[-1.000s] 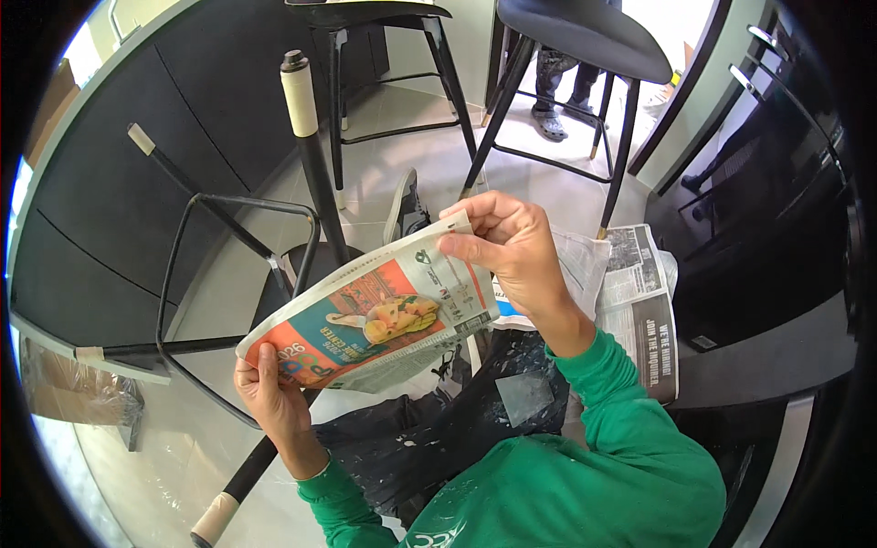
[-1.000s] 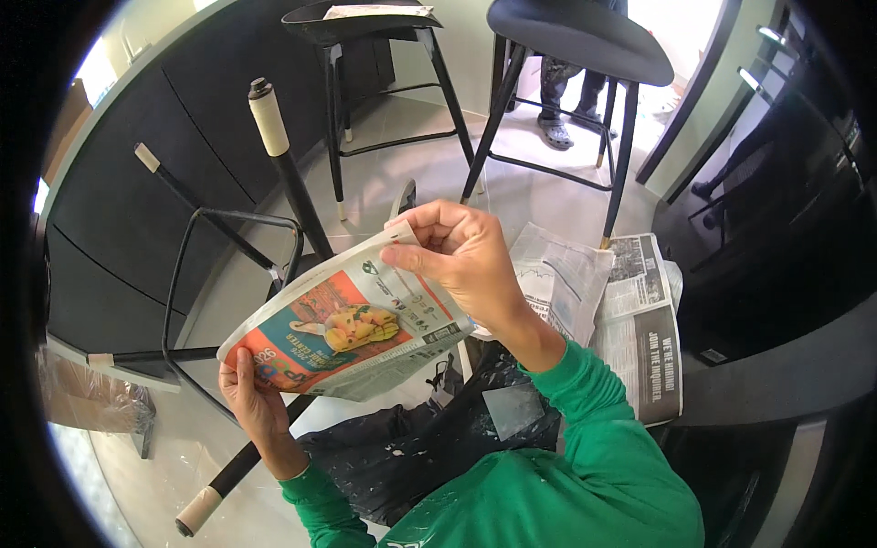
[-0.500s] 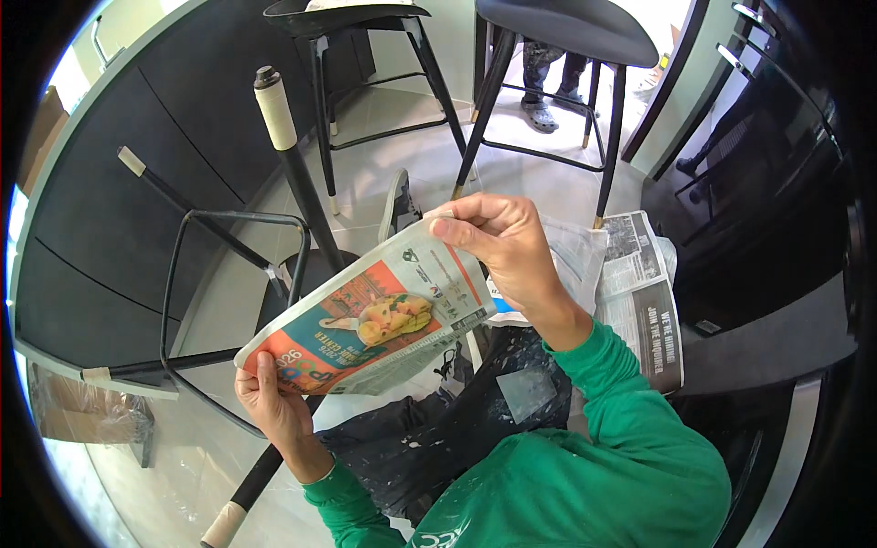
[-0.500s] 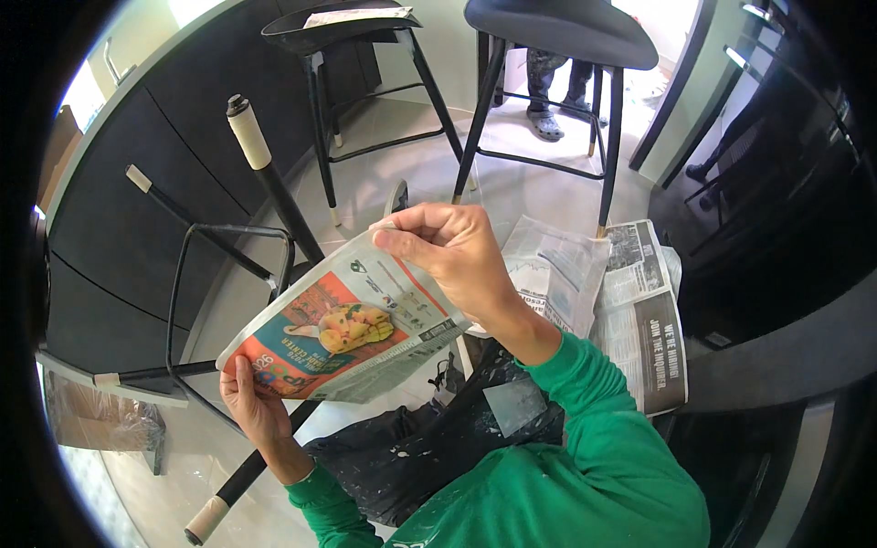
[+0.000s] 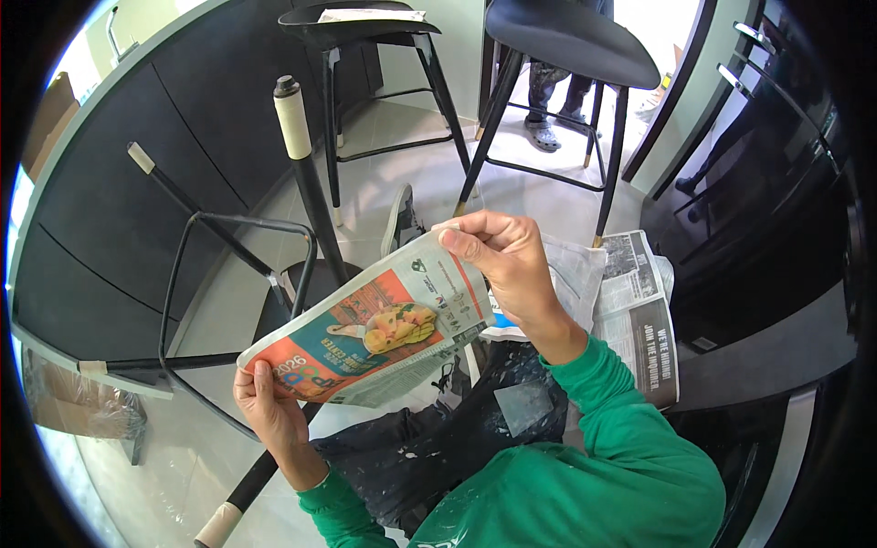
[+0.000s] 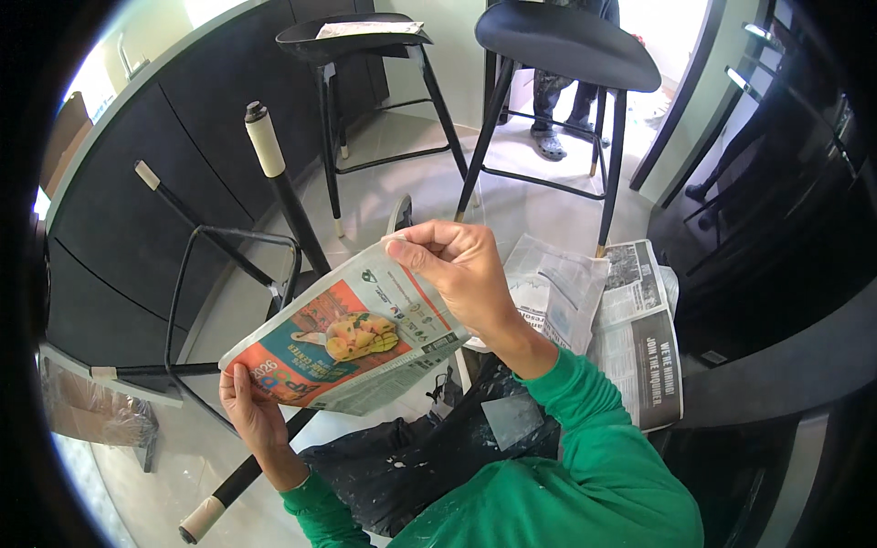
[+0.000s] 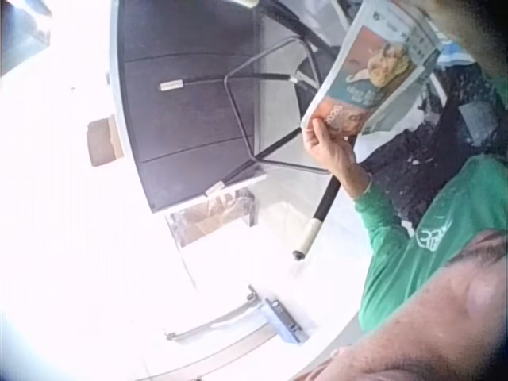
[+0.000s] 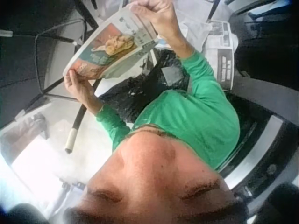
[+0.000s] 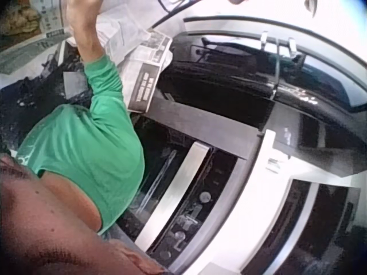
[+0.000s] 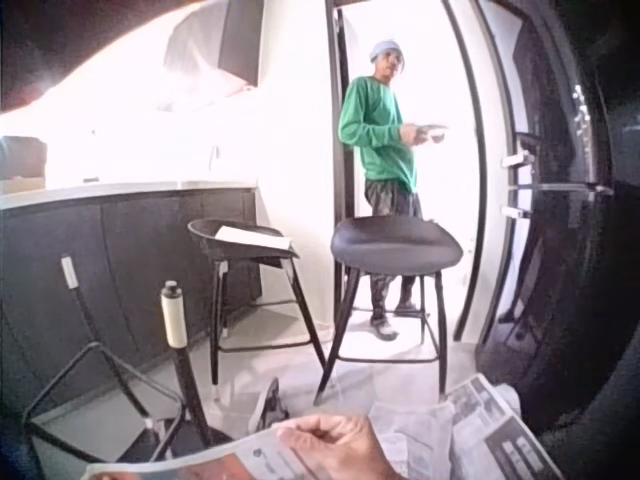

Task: The person applies strips of masking tape to the metal base of a chair while sitting on the floor. They then pick up and organize several sheets of newspaper.

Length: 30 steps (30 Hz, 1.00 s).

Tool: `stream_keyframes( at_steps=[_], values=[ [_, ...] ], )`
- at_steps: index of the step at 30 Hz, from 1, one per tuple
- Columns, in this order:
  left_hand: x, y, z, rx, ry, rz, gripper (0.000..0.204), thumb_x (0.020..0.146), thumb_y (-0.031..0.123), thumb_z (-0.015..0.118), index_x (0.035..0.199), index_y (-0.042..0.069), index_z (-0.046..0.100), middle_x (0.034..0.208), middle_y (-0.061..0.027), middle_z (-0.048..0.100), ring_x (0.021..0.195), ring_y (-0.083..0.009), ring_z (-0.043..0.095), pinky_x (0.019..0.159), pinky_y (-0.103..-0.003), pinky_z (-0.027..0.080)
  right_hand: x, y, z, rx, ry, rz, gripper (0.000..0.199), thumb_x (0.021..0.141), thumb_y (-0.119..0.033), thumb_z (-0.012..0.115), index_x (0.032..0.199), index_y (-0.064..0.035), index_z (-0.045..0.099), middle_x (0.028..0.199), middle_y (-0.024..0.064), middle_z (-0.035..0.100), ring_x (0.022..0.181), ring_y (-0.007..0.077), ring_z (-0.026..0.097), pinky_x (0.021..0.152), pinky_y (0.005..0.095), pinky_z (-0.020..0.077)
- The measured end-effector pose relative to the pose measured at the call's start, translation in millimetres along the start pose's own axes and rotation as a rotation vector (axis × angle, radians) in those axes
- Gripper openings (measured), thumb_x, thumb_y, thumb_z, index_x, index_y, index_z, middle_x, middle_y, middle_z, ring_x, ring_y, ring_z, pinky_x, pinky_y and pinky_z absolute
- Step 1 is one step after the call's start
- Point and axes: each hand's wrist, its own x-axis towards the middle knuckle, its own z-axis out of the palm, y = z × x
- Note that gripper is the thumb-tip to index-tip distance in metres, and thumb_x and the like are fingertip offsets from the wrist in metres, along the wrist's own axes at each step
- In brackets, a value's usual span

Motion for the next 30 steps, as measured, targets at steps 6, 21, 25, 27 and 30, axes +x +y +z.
stream_keyframes(
  at_steps=[6, 21, 25, 27, 30],
  values=[
    [-0.7, 5.6, 19.0, 0.054, 0.292, 0.052, 0.024, 0.107, 0.022, 0.058, 0.098, 0.0, 0.061, 0.082, 0.0004, 0.058, 0.071, -0.0047, 0.052, 0.062, -0.021, 0.042, 1.1, 1.4, 0.5, -0.016, 0.011, -0.002, 0.015, 0.097, -0.01, 0.072, 0.1, 0.0039, 0.075, 0.088, 0.0062, 0.076, 0.078, 0.0064, 0.067, 0.071, 0.0223, 0.055],
    [7.2, 1.5, 7.3, 0.166, 0.044, 0.327, 0.04, 0.108, 0.028, 0.054, 0.084, -0.002, 0.062, 0.081, -0.0042, 0.063, 0.072, -0.0065, 0.055, 0.064, -0.022, 0.041, -12.6, -11.1, -4.7, -0.002, -0.002, -0.176, 0.016, 0.099, -0.011, 0.069, 0.105, 0.003, 0.071, 0.089, 0.0053, 0.074, 0.079, 0.0066, 0.067, 0.072, 0.0226, 0.0553],
    [4.1, 1.3, 29.8, 0.064, 0.039, 0.224, 0.027, 0.104, 0.019, 0.062, 0.1, -0.007, 0.067, 0.086, -0.0055, 0.066, 0.074, -0.0077, 0.058, 0.066, -0.021, 0.043, -10.3, -11.1, -10.3, 0.049, 0.02, -0.145, 0.014, 0.1, -0.01, 0.068, 0.105, 0.0022, 0.071, 0.091, 0.0057, 0.074, 0.081, 0.0064, 0.067, 0.073, 0.0222, 0.0548],
    [8.7, 3.0, 12.0, 0.196, -0.09, 0.266, 0.025, 0.104, 0.018, 0.061, 0.105, -0.006, 0.066, 0.088, -0.0041, 0.066, 0.078, -0.0082, 0.06, 0.069, -0.022, 0.046, -9.5, -13.9, -14.3, 0.075, 0.035, -0.135, 0.014, 0.1, -0.01, 0.068, 0.105, 0.0019, 0.071, 0.091, 0.0058, 0.074, 0.081, 0.0062, 0.066, 0.073, 0.0221, 0.0545],
    [7.0, 3.1, 22.6, 0.329, -0.111, 0.302, 0.021, 0.102, 0.016, 0.063, 0.101, -0.005, 0.067, 0.086, -0.0025, 0.066, 0.08, -0.0082, 0.062, 0.074, -0.022, 0.047, -10.3, -7.7, -18.4, 0.058, 0.059, -0.141, 0.014, 0.1, -0.011, 0.067, 0.106, 0.0019, 0.071, 0.092, 0.0059, 0.073, 0.082, 0.0058, 0.066, 0.073, 0.0215, 0.0538]
  ],
)
